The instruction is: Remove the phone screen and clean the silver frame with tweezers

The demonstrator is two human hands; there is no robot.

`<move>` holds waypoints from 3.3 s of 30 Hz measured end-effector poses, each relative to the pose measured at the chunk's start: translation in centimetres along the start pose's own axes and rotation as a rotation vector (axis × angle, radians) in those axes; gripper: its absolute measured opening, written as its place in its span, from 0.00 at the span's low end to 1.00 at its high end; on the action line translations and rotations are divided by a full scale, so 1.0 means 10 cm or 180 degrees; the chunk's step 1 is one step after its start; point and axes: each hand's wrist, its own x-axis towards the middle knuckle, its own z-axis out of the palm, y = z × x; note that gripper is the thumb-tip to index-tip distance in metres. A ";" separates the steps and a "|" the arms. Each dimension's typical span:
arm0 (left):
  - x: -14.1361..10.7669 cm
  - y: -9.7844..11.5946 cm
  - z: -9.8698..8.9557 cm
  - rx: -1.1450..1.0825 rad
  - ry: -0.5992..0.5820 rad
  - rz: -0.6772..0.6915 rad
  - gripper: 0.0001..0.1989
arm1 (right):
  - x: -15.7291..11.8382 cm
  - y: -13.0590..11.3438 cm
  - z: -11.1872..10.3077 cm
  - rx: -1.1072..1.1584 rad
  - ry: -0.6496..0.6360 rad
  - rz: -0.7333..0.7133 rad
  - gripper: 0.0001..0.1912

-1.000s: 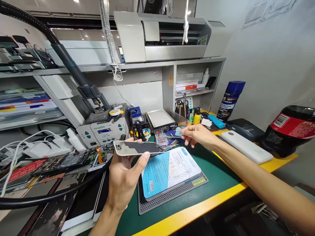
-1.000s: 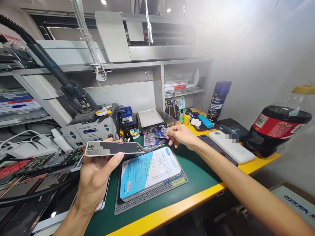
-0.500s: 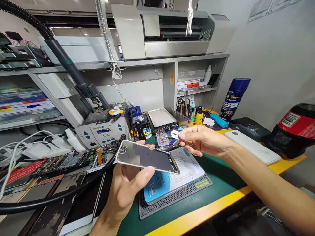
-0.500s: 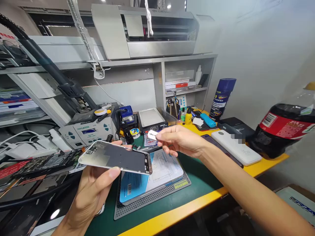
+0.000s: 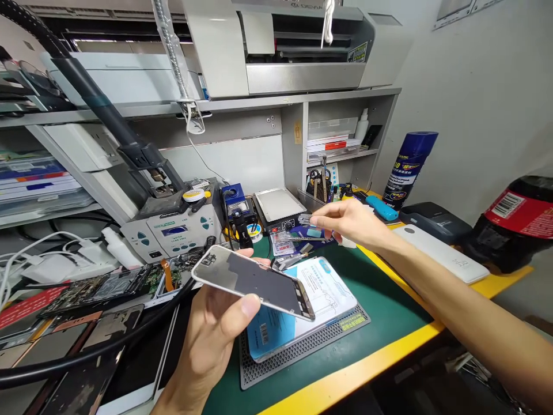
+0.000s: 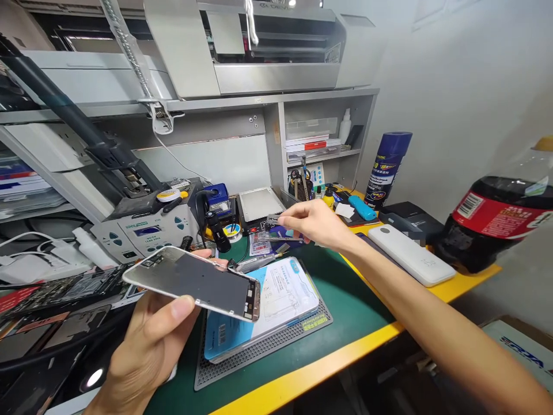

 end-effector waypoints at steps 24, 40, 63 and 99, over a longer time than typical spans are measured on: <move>0.08 -0.13 0.04 0.4256 0.1111 0.2505 0.33 | -0.41 -0.54 0.56 0.1336 -0.0991 -0.0395 0.19; 0.00 -0.09 0.12 0.3996 0.0590 0.1931 0.26 | -0.18 -0.29 0.59 0.1679 -0.0616 -0.0003 0.09; -0.09 0.02 0.02 0.1594 0.0201 0.0373 0.10 | -0.26 -0.28 0.53 0.2082 -0.0838 0.0332 0.09; -0.10 0.03 0.18 0.1799 0.0360 0.0480 0.10 | -0.30 -0.23 0.46 0.1155 -0.1112 0.0050 0.07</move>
